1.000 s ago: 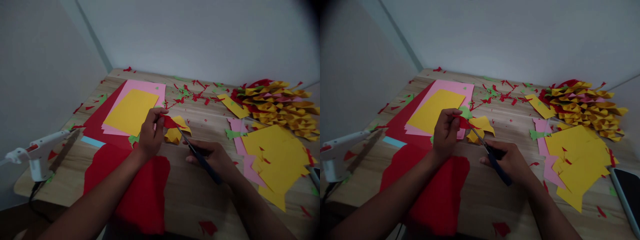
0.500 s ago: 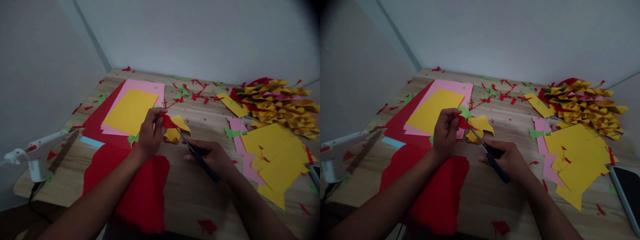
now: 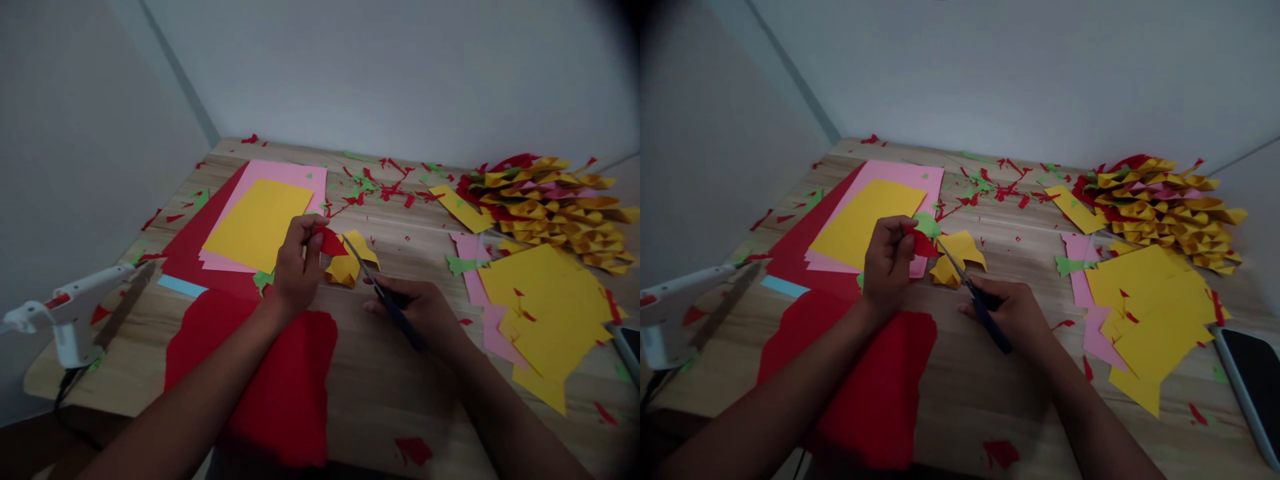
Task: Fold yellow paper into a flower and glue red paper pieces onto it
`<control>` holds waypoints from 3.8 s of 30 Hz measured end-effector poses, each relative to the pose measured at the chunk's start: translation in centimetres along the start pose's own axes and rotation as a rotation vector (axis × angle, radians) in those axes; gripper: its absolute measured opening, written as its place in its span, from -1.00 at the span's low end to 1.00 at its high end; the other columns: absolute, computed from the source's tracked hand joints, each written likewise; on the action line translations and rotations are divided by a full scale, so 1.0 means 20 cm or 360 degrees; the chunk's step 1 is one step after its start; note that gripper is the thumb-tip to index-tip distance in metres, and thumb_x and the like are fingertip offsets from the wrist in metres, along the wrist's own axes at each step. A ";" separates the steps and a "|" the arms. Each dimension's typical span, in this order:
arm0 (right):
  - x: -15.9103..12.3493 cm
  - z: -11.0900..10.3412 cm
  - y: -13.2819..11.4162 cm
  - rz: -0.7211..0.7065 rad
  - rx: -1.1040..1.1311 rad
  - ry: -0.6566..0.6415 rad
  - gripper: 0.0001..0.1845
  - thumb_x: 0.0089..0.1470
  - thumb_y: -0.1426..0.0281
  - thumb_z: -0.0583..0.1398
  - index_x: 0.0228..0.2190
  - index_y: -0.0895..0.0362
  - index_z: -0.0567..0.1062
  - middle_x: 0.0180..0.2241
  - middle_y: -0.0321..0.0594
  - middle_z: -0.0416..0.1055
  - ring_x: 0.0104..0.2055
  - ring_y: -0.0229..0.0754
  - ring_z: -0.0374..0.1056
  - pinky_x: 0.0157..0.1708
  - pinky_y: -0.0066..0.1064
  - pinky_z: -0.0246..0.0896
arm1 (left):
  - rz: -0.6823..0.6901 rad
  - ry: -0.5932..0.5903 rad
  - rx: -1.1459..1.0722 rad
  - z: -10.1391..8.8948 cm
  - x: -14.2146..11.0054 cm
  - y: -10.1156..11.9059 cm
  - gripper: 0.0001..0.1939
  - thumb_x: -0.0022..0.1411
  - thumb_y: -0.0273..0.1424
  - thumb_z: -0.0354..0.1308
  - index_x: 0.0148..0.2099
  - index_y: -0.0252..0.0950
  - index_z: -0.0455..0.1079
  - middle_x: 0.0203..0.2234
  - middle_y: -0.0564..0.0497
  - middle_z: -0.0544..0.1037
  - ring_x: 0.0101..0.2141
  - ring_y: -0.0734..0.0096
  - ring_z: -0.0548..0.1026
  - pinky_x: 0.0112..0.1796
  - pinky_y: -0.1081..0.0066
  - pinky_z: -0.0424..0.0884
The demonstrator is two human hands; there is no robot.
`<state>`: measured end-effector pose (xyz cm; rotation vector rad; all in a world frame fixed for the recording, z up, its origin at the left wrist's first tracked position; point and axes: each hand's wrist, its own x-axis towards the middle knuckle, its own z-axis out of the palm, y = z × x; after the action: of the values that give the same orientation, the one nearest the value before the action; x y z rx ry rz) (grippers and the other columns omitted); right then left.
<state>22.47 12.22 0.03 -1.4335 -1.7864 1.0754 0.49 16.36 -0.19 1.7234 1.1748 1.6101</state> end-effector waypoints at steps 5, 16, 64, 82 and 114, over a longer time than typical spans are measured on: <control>-0.01 0.00 0.01 0.0002 -0.0180 0.0275 -0.55 -0.07 0.15 0.39 -0.13 0.06 0.66 -0.23 -0.19 0.66 -0.24 -0.03 0.59 -0.22 -0.24 0.52 | 0.0056 0.0016 -0.0012 0.00 0.00 -0.01 -0.84 0.42 -0.41 0.00 0.00 -0.20 0.32 -0.33 0.02 0.42 -0.36 0.47 0.40 -0.31 0.41 0.37; 0.03 -0.13 0.02 0.0213 -0.0252 0.0874 -0.47 -0.07 0.14 0.37 -0.06 0.08 0.58 -0.32 -0.18 0.55 -0.28 -0.05 0.49 -0.22 -0.17 0.43 | -0.0330 -0.0152 -0.0204 0.02 -0.02 -0.01 -0.65 0.35 -0.45 0.07 0.16 -0.18 0.31 -0.45 0.12 0.31 -0.49 0.53 0.26 -0.43 0.46 0.26; -0.02 0.03 -0.01 -0.0357 -0.0339 0.0179 -0.47 0.02 0.24 0.35 0.02 0.04 0.40 -0.11 -0.13 0.47 -0.16 -0.08 0.41 -0.10 -0.20 0.37 | -0.1272 -0.0044 -0.1129 0.05 0.00 0.10 -0.72 0.08 -0.22 0.38 -0.33 -0.29 0.44 -0.57 0.15 0.44 -0.53 0.64 0.41 -0.46 0.58 0.34; -0.03 0.05 -0.02 -0.0360 -0.0290 0.0186 -0.51 0.04 0.19 0.34 -0.01 0.05 0.47 -0.25 -0.19 0.56 -0.28 -0.11 0.48 -0.24 -0.25 0.44 | -0.1183 -0.0146 -0.1127 0.06 -0.02 0.09 -0.70 0.00 -0.33 0.42 -0.24 -0.28 0.43 -0.45 0.08 0.61 -0.43 0.46 0.61 -0.40 0.48 0.55; -0.14 0.09 -0.20 0.0121 0.0720 -0.0357 -0.52 0.12 -0.01 0.24 -0.02 -0.05 0.35 -0.22 -0.24 0.36 -0.25 -0.18 0.32 -0.29 -0.36 0.34 | -0.1114 0.0024 -0.0980 0.05 -0.03 0.16 -0.67 0.05 -0.32 0.42 -0.18 -0.24 0.38 -0.48 0.11 0.60 -0.46 0.42 0.63 -0.41 0.48 0.55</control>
<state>19.78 8.74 2.68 -1.1439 -1.5067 1.6120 2.37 14.44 1.91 0.7886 0.9830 1.3323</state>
